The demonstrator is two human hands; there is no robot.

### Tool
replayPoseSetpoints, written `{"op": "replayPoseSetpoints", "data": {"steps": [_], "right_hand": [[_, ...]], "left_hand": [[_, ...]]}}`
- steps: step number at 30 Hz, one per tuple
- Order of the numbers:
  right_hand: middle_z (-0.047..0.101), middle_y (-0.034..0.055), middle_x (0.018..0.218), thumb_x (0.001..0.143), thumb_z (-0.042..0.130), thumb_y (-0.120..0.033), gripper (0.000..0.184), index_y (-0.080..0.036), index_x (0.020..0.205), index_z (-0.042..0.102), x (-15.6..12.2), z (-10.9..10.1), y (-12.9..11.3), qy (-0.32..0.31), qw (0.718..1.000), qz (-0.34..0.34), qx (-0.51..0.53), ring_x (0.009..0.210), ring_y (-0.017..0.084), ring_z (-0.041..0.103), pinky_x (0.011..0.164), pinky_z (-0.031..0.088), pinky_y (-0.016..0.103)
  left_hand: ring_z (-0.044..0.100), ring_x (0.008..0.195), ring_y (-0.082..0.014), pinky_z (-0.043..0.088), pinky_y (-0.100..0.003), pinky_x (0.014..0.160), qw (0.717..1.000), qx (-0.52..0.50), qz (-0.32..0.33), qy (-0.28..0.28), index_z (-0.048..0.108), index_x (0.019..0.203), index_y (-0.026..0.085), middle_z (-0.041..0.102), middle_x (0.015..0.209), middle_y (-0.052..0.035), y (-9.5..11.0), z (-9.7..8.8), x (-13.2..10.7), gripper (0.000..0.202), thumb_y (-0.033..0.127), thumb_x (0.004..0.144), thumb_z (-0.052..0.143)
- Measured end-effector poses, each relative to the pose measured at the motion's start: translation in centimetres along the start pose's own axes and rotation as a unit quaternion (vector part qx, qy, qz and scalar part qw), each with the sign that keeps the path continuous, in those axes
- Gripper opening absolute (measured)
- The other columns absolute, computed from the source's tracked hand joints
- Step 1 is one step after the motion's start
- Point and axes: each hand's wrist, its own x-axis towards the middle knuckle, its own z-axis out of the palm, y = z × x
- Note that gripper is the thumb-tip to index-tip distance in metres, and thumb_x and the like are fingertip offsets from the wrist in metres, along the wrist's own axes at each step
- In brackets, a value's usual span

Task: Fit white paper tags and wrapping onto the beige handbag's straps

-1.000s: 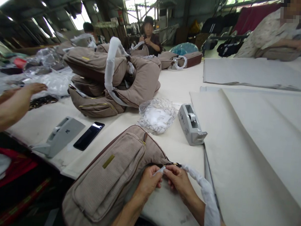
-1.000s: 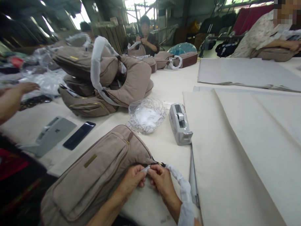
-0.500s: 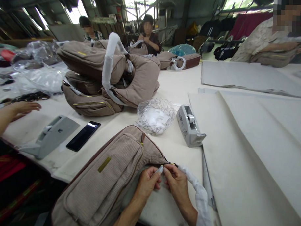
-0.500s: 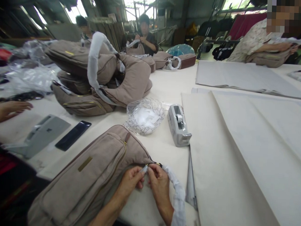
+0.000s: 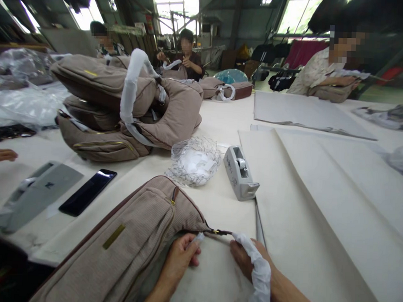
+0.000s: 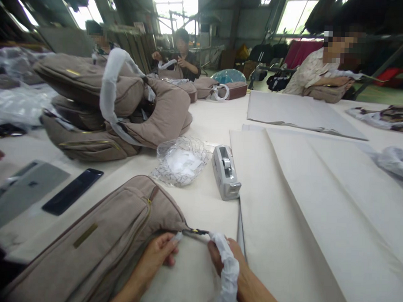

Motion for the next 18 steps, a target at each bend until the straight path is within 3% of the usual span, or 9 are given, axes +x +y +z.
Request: {"op": "replayPoseSetpoints", "data": {"steps": [3,5,8,10,13,18], "right_hand": [[0.058,0.0055,0.065,0.079,0.046,-0.014,0.019,-0.02,0.065,0.056,0.2,-4.8,3.3,0.012,0.996,0.017,-0.085,0.061,0.018,0.053,0.054,0.038,0.029],[0.061,0.006,0.074,0.083,0.045,-0.019,0.019,-0.02,0.073,0.06,1.6,-7.8,4.8,0.041,0.991,0.058,-0.113,0.066,0.018,0.055,0.06,0.041,0.03],[0.065,0.006,0.087,0.083,0.046,-0.036,0.024,-0.02,0.085,0.064,5.4,-10.6,5.8,0.113,0.98,0.164,-0.016,0.075,0.018,0.057,0.07,0.043,0.031],[0.066,0.007,0.092,0.08,0.048,-0.038,0.028,-0.019,0.084,0.067,8.1,-11.4,6.0,0.135,0.966,0.215,0.051,0.083,0.02,0.057,0.077,0.04,0.033],[0.067,0.0066,0.082,0.072,0.054,-0.04,0.027,-0.017,0.074,0.069,11.0,-11.4,6.2,0.095,0.958,0.251,0.106,0.08,0.021,0.056,0.075,0.039,0.033],[0.066,0.0048,0.072,0.061,0.064,-0.044,0.03,-0.015,0.07,0.066,12.5,-11.2,6.5,0.028,0.913,0.33,0.237,0.071,0.017,0.056,0.063,0.037,0.028]], "left_hand": [[0.043,0.034,-0.0067,0.025,-0.019,0.037,0.999,0.022,-0.026,-0.007,0.058,0.083,0.015,0.056,0.057,0.0026,-0.6,-0.4,0.1,0.057,0.066,0.058,0.062],[0.041,0.031,-0.0067,0.023,-0.019,0.035,0.999,0.033,-0.022,-0.006,0.056,0.084,0.016,0.054,0.054,0.0037,-0.9,-0.4,0.2,0.059,0.069,0.06,0.059],[0.041,0.03,-0.0066,0.023,-0.018,0.034,0.999,0.045,-0.006,0.002,0.055,0.081,0.016,0.053,0.052,0.0042,-1.4,-0.3,0.2,0.057,0.07,0.062,0.056],[0.041,0.03,-0.0067,0.024,-0.018,0.033,0.999,0.049,0.002,0.015,0.054,0.08,0.016,0.053,0.053,0.0043,-1.7,-0.3,0.3,0.056,0.069,0.063,0.056],[0.04,0.029,-0.0065,0.026,-0.019,0.034,0.998,0.041,0.013,0.035,0.053,0.073,0.016,0.053,0.052,0.0037,-2.3,-0.2,0.3,0.054,0.069,0.064,0.056],[0.041,0.03,-0.0055,0.028,-0.019,0.035,0.999,0.035,0.01,0.026,0.053,0.069,0.015,0.055,0.055,0.0024,-2.5,-0.3,0.3,0.055,0.07,0.064,0.057]]}}
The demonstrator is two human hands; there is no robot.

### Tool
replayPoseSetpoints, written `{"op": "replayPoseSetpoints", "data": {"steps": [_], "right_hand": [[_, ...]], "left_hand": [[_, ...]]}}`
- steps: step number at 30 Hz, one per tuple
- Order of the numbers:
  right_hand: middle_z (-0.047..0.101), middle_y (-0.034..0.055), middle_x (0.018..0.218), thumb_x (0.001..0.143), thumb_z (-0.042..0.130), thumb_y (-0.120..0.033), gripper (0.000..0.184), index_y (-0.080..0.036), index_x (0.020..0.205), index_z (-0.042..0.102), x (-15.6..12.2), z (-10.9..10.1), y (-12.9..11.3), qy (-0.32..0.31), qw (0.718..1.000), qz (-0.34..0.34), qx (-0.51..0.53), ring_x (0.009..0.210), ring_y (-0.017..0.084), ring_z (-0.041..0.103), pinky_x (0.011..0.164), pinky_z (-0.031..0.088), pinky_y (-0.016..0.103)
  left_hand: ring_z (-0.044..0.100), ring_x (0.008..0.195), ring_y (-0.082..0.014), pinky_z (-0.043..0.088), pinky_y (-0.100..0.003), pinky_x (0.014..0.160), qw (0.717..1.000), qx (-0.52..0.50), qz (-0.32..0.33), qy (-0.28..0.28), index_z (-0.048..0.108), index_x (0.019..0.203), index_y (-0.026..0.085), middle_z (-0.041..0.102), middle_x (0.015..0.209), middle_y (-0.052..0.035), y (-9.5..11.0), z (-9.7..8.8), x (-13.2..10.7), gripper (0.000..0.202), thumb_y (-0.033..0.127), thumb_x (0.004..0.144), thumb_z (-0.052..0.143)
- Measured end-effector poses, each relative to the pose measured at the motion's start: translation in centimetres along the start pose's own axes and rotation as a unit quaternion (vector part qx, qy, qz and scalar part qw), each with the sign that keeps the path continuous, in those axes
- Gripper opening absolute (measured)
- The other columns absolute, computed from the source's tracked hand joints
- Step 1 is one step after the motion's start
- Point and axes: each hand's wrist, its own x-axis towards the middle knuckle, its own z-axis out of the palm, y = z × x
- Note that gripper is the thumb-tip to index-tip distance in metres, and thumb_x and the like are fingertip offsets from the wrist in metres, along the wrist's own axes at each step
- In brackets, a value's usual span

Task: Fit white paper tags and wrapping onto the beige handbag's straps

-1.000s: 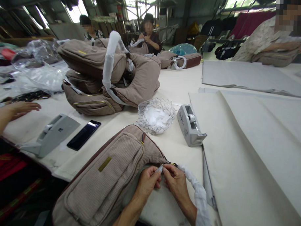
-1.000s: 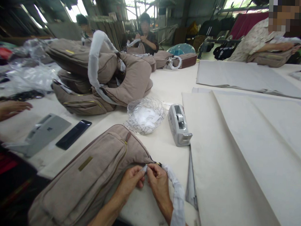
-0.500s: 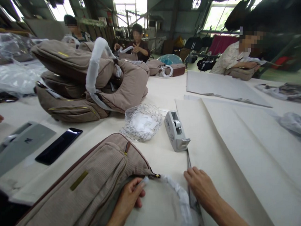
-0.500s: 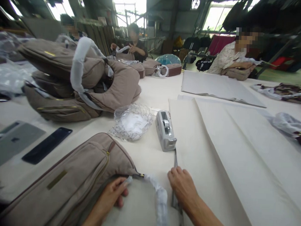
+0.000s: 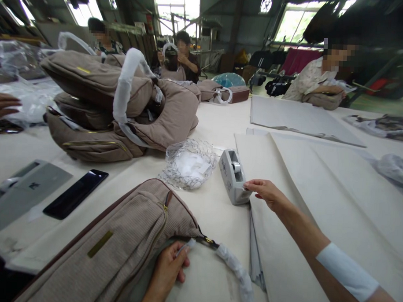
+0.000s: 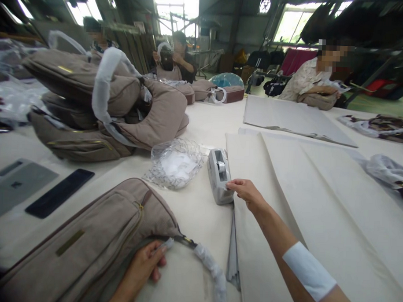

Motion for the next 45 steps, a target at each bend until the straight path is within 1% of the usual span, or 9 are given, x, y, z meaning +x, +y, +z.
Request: {"op": "replayPoseSetpoints", "data": {"steps": [7,15,21,26,30,32,38,41,45], "right_hand": [[0.065,0.0045,0.082,0.057,0.07,-0.044,0.032,-0.017,0.073,0.063,-2.8,-0.8,0.6,0.025,0.987,0.066,0.143,0.069,0.012,0.05,0.06,0.036,0.024],[0.064,0.0058,0.076,0.054,0.072,-0.037,0.029,-0.014,0.069,0.062,-4.5,1.7,3.0,0.03,0.956,0.158,0.247,0.053,0.007,0.045,0.046,0.033,0.018],[0.06,0.0022,0.062,0.055,0.071,-0.032,0.024,-0.014,0.059,0.056,-3.2,3.0,3.1,0.073,0.958,0.147,0.235,0.041,0.003,0.033,0.036,0.017,0.016],[0.057,0.0011,0.053,0.053,0.072,-0.029,0.024,-0.014,0.056,0.054,-2.4,3.4,3.9,0.106,0.965,0.129,0.205,0.035,0.002,0.03,0.034,0.014,0.019],[0.049,-0.0024,0.042,0.054,0.072,-0.033,0.027,-0.014,0.055,0.053,-4.7,4.2,4.1,0.119,0.966,0.121,0.195,0.034,0.003,0.027,0.034,0.013,0.019],[0.049,-0.0037,0.045,0.059,0.071,-0.041,0.031,-0.014,0.063,0.056,-7.4,5.5,3.6,0.084,0.971,0.097,0.204,0.035,0.003,0.027,0.035,0.014,0.019],[0.052,-0.0044,0.052,0.066,0.066,-0.053,0.04,-0.015,0.068,0.053,-14.4,12.6,1.9,-0.224,0.945,0.111,0.211,0.036,0.001,0.027,0.036,0.012,0.017],[0.055,-0.0028,0.056,0.065,0.065,-0.054,0.041,-0.015,0.067,0.051,-14.4,15.4,2.3,-0.251,0.943,0.103,0.195,0.036,0.002,0.031,0.035,0.013,0.017],[0.055,-0.0023,0.055,0.064,0.063,-0.056,0.042,-0.016,0.064,0.05,-13.3,16.8,3.1,-0.258,0.948,0.089,0.163,0.037,0.003,0.032,0.035,0.015,0.018]], "left_hand": [[0.04,0.03,-0.0048,0.027,-0.019,0.035,1.0,0.003,-0.017,-0.013,0.053,0.069,0.015,0.055,0.057,0.0026,0.8,-0.1,0.1,0.057,0.071,0.062,0.057],[0.041,0.03,-0.0055,0.034,-0.021,0.037,0.999,0.0,-0.021,-0.028,0.051,0.068,0.015,0.055,0.057,0.003,0.3,-0.2,0.0,0.058,0.073,0.061,0.055],[0.04,0.031,-0.005,0.034,-0.02,0.038,1.0,0.0,-0.008,-0.024,0.051,0.072,0.015,0.054,0.058,0.0032,0.3,-0.2,-0.3,0.05,0.065,0.068,0.054],[0.041,0.031,-0.0055,0.031,-0.02,0.038,1.0,0.008,0.013,-0.027,0.05,0.071,0.015,0.055,0.058,0.0024,0.8,-0.1,-0.7,0.042,0.057,0.071,0.052],[0.042,0.031,-0.0058,0.03,-0.019,0.037,0.999,0.007,0.025,-0.027,0.049,0.071,0.015,0.056,0.057,0.0024,0.7,-0.2,-0.7,0.038,0.054,0.072,0.051],[0.042,0.031,-0.0061,0.029,-0.019,0.036,0.999,0.006,0.031,-0.026,0.049,0.07,0.016,0.056,0.057,0.0021,0.6,-0.2,-0.8,0.037,0.052,0.073,0.051],[0.044,0.032,-0.0067,0.029,-0.018,0.036,0.999,0.013,0.045,-0.025,0.05,0.069,0.015,0.057,0.055,0.0015,1.2,-0.3,-1.1,0.035,0.049,0.075,0.051],[0.044,0.032,-0.0071,0.029,-0.018,0.035,0.998,0.014,0.052,-0.024,0.05,0.068,0.015,0.056,0.054,0.0013,1.4,-0.2,-1.3,0.035,0.049,0.076,0.05],[0.044,0.031,-0.0071,0.028,-0.018,0.033,0.998,0.009,0.057,-0.022,0.05,0.067,0.015,0.055,0.053,0.0017,1.3,-0.2,-1.3,0.034,0.048,0.077,0.05]]}}
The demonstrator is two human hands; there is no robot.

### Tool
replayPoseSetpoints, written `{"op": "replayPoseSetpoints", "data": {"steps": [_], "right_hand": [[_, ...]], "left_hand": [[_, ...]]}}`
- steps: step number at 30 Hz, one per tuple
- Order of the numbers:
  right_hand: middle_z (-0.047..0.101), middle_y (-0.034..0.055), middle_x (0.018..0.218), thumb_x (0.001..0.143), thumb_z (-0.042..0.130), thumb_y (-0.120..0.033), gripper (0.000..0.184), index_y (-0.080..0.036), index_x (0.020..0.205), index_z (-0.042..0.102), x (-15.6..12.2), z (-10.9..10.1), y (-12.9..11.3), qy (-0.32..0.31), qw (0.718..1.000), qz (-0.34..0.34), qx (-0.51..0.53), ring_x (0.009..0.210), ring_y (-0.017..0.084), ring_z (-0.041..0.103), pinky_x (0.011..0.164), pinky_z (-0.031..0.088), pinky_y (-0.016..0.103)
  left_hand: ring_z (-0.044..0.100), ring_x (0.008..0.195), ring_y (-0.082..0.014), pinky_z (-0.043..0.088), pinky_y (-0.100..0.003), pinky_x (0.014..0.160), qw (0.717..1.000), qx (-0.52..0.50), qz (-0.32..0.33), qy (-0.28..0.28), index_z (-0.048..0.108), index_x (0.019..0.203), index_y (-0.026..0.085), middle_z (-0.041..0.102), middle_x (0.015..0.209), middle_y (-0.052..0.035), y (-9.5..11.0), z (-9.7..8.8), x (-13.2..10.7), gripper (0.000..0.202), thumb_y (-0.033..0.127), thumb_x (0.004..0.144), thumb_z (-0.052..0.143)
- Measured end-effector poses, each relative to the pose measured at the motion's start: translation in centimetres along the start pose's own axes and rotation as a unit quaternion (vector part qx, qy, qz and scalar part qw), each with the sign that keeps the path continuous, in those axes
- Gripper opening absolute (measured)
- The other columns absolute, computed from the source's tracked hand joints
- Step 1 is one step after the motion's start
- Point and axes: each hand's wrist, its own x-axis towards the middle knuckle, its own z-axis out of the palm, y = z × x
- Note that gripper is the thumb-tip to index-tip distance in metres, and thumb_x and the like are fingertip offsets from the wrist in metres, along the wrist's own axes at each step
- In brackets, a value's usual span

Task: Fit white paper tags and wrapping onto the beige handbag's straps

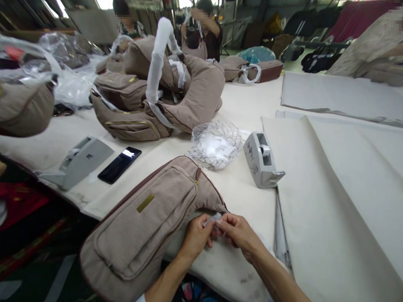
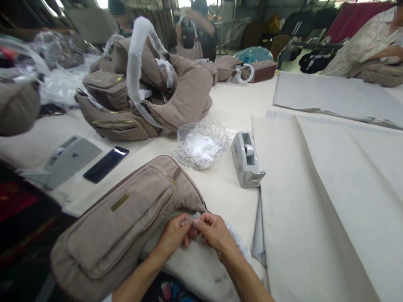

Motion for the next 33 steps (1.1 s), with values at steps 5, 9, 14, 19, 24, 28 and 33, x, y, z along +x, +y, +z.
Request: {"op": "replayPoseSetpoints", "data": {"steps": [5,9,14,19,24,28,33], "right_hand": [[0.052,-0.0035,0.05,0.063,0.061,-0.053,0.039,-0.017,0.062,0.049,0.7,0.0,0.6,0.016,1.0,0.004,-0.01,0.034,0.003,0.029,0.035,0.016,0.02],[0.054,-0.0018,0.051,0.065,0.059,-0.051,0.036,-0.017,0.061,0.049,1.0,0.2,1.0,0.039,0.999,0.009,-0.023,0.035,0.004,0.032,0.036,0.018,0.02],[0.055,-0.0013,0.05,0.068,0.057,-0.049,0.035,-0.016,0.06,0.05,1.5,0.2,1.3,0.064,0.997,0.007,-0.047,0.036,0.005,0.035,0.037,0.022,0.02],[0.052,-0.0025,0.049,0.07,0.059,-0.048,0.035,-0.016,0.06,0.052,1.3,-0.1,1.6,0.067,0.995,-0.011,-0.069,0.039,0.005,0.036,0.039,0.025,0.019],[0.055,-0.0024,0.054,0.07,0.058,-0.041,0.025,-0.016,0.066,0.055,1.0,0.1,1.9,0.059,0.996,-0.027,-0.063,0.039,0.007,0.04,0.039,0.029,0.02],[0.057,-0.001,0.055,0.071,0.056,-0.036,0.021,-0.016,0.066,0.057,0.9,0.5,2.2,0.073,0.994,-0.053,-0.065,0.04,0.009,0.044,0.041,0.031,0.021],[0.061,0.0018,0.061,0.072,0.054,-0.036,0.022,-0.016,0.068,0.06,1.0,1.0,2.4,0.116,0.988,-0.082,-0.068,0.051,0.013,0.053,0.048,0.038,0.023]], "left_hand": [[0.044,0.031,-0.0072,0.029,-0.018,0.034,1.0,-0.007,-0.003,-0.002,0.051,0.07,0.015,0.056,0.054,0.0021,-0.3,-0.1,0.1,0.031,0.045,0.077,0.05],[0.045,0.032,-0.0073,0.03,-0.018,0.035,1.0,-0.012,-0.006,-0.004,0.051,0.07,0.016,0.056,0.054,0.0023,-0.4,-0.1,0.2,0.029,0.044,0.078,0.05],[0.044,0.033,-0.0063,0.029,-0.018,0.036,1.0,-0.025,-0.013,-0.011,0.053,0.07,0.015,0.056,0.055,0.0024,-0.2,-0.2,0.2,0.03,0.044,0.077,0.052],[0.046,0.033,-0.0066,0.032,-0.018,0.037,0.994,-0.083,-0.048,-0.042,0.051,0.069,0.015,0.057,0.054,0.0025,0.3,-0.6,0.4,0.036,0.051,0.072,0.058],[0.04,0.031,-0.0055,0.044,-0.023,0.043,0.977,-0.169,-0.117,-0.061,0.051,0.071,0.015,0.055,0.053,0.0034,1.0,-0.2,0.0,0.04,0.052,0.065,0.065],[0.036,0.033,-0.0042,0.042,-0.023,0.041,0.957,-0.228,-0.168,-0.055,0.054,0.072,0.015,0.051,0.053,0.004,1.5,0.2,-0.6,0.038,0.048,0.062,0.069],[0.038,0.037,-0.0051,0.042,-0.023,0.044,0.931,-0.296,-0.206,-0.047,0.058,0.072,0.015,0.051,0.054,0.0019,1.8,0.7,-1.4,0.036,0.046,0.061,0.073]]}}
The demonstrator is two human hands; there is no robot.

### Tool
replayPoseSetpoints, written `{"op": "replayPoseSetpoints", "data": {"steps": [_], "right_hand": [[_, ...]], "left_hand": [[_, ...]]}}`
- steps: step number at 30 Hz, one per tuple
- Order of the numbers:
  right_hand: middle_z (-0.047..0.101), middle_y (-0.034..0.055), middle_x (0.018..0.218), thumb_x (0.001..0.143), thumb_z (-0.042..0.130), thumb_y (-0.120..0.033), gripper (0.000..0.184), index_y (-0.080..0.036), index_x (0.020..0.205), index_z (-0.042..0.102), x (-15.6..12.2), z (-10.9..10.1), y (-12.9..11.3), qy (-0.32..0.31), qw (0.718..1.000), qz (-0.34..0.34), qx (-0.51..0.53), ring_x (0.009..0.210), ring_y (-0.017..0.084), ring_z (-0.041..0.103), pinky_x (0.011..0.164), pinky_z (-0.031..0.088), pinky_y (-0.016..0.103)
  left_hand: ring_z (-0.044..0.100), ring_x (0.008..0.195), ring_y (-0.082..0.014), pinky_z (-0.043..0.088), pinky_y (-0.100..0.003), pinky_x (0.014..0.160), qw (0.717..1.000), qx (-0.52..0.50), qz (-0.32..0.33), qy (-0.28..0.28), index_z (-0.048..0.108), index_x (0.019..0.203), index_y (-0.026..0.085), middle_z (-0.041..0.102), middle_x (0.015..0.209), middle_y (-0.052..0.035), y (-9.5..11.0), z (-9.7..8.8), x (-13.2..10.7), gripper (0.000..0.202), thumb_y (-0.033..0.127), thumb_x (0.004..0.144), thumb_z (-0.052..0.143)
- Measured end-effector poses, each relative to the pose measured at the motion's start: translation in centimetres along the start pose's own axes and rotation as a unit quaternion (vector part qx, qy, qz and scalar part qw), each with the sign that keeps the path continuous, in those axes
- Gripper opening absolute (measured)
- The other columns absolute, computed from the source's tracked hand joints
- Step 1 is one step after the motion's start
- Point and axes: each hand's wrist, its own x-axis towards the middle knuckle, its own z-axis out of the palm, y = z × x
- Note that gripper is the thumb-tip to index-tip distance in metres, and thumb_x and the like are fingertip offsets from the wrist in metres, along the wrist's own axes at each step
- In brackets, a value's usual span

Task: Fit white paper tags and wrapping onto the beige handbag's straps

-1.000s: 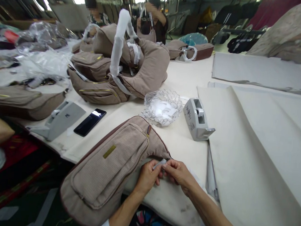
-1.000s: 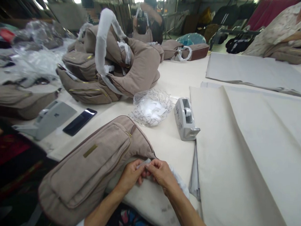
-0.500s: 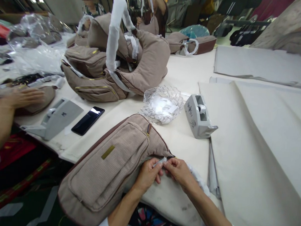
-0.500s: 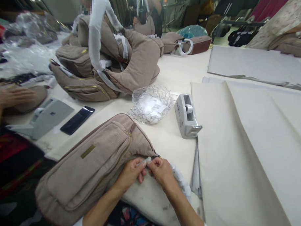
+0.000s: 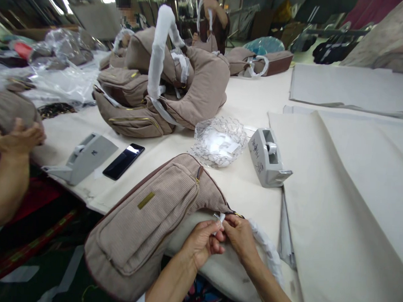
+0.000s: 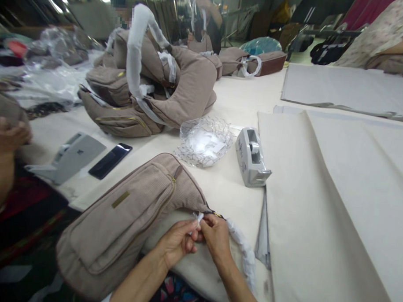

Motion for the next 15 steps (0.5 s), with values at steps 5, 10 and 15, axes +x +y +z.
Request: {"op": "replayPoseSetpoints", "data": {"steps": [5,10,15], "right_hand": [[0.057,0.0007,0.051,0.073,0.05,-0.039,0.025,-0.017,0.061,0.055,0.0,0.3,0.2,0.009,1.0,0.005,-0.021,0.044,0.013,0.05,0.043,0.036,0.024],[0.055,-0.0006,0.049,0.078,0.052,-0.04,0.028,-0.018,0.062,0.057,-0.9,-1.7,-0.8,-0.017,0.992,-0.013,-0.122,0.039,0.013,0.05,0.044,0.037,0.024],[0.063,0.0035,0.082,0.086,0.044,-0.022,0.026,-0.023,0.104,0.062,-0.3,-3.6,-3.7,-0.094,0.924,-0.234,-0.289,0.068,0.015,0.06,0.062,0.043,0.024]], "left_hand": [[0.041,0.035,-0.0069,0.043,-0.025,0.045,0.996,0.059,0.063,0.03,0.053,0.074,0.015,0.053,0.054,0.0016,-1.0,0.4,0.0,0.044,0.057,0.063,0.064],[0.046,0.034,-0.0091,0.032,-0.02,0.038,0.968,0.171,0.166,0.085,0.048,0.069,0.017,0.054,0.051,0.002,-2.2,-0.1,0.4,0.04,0.056,0.07,0.057],[0.048,0.037,-0.0092,0.033,-0.019,0.039,0.936,0.257,0.213,0.109,0.053,0.071,0.018,0.054,0.052,0.0032,-2.5,-0.3,0.1,0.022,0.039,0.079,0.052]]}}
